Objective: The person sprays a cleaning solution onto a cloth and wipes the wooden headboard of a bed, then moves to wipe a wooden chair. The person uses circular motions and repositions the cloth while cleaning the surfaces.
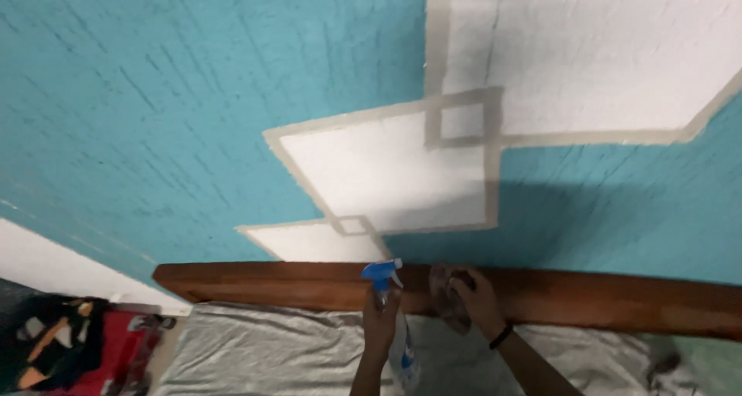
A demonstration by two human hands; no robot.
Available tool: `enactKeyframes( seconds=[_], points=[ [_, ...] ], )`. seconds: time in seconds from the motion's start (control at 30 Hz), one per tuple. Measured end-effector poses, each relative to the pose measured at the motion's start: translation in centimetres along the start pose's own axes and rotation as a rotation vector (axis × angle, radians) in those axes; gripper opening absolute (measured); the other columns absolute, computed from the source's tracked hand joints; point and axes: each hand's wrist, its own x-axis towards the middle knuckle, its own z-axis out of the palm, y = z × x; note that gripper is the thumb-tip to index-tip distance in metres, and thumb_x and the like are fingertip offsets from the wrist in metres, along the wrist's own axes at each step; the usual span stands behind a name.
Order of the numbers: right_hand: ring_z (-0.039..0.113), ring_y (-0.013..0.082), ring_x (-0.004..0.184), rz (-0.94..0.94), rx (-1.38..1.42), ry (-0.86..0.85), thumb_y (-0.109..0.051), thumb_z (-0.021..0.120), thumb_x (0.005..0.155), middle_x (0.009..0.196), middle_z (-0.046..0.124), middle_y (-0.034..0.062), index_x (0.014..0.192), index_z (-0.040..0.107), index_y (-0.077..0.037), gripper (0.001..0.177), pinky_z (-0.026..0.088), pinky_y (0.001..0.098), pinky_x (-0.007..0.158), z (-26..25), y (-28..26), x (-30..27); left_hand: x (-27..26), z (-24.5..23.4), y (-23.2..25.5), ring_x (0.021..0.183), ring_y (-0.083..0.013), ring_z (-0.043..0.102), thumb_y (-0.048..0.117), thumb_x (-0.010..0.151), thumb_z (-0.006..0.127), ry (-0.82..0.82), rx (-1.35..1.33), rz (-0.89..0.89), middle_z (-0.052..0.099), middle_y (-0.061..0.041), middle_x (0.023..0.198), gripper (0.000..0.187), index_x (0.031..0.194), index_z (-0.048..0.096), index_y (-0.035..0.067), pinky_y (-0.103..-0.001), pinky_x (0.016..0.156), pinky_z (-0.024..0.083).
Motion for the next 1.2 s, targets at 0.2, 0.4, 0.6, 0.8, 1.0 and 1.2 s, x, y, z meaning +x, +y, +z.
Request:
enactKeyframes(
  seconds=[0.2,0.4,0.6,0.8,1.0,1.2],
  points=[
    [0.069,0.021,0.098,0.001,-0.055,-0.09,-0.019,0.065,0.095,0.107,0.073,0.0094,0.118,0.067,-0.001,0.029,0.056,0.0357,0.086,-5.5,3.8,4.8,0.7,6.6,1.0,0.098,-0.0134,0.063,0.03,0.093,0.07,0.022,-0.197,0.087,0.068,-0.003,0.108,0.046,0.131,0.057,0.007,-0.03,0.086,0.051],
    [0.067,0.0229,0.086,0.057,0.044,-0.211,-0.017,0.068,0.092,0.095,0.072,0.0127,0.115,0.068,0.002,0.029,0.056,0.0366,0.079,-9.5,6.3,7.5,1.8,11.2,2.2,0.094,-0.0155,0.064,0.023,0.095,0.072,0.1,-0.19,0.075,0.069,-0.006,0.101,0.036,0.124,0.062,0.004,-0.032,0.081,0.052],
    [0.068,0.0213,0.081,0.128,-0.037,-0.225,-0.019,0.067,0.093,0.09,0.072,0.0127,0.114,0.067,0.001,0.03,0.056,0.0357,0.077,-9.6,7.0,6.9,0.9,11.0,0.8,0.092,-0.0136,0.063,0.022,0.092,0.071,0.148,-0.138,0.014,0.068,-0.004,0.1,0.039,0.127,0.06,0.007,-0.03,0.08,0.052],
    [0.069,0.0207,0.087,0.236,0.029,-0.12,-0.022,0.066,0.093,0.096,0.073,0.0123,0.119,0.067,-0.001,0.033,0.056,0.0352,0.08,-5.7,8.7,5.4,1.8,9.4,-4.3,0.094,-0.0162,0.067,0.02,0.094,0.064,0.076,-0.242,-0.137,0.068,-0.006,0.103,0.043,0.133,0.052,0.007,-0.034,0.083,0.057],
    [0.068,0.0151,0.091,-0.021,0.045,0.009,-0.019,0.065,0.095,0.101,0.072,0.0088,0.119,0.066,-0.001,0.03,0.056,0.0322,0.08,0.5,14.0,2.0,1.3,5.9,-11.4,0.102,-0.0187,0.063,0.017,0.1,0.062,-0.015,-0.203,0.028,0.064,-0.009,0.111,0.043,0.138,0.049,0.004,-0.037,0.09,0.053],
    [0.066,0.0151,0.086,-0.013,0.145,-0.017,-0.013,0.063,0.096,0.095,0.071,0.0071,0.115,0.067,0.0,0.023,0.055,0.03,0.078,2.7,15.2,-5.7,-5.3,3.4,-15.7,0.118,-0.0228,0.065,0.023,0.103,0.051,-0.052,-0.313,0.117,0.064,-0.011,0.124,0.039,0.137,0.052,0.002,-0.037,0.104,0.052]
  ],
)
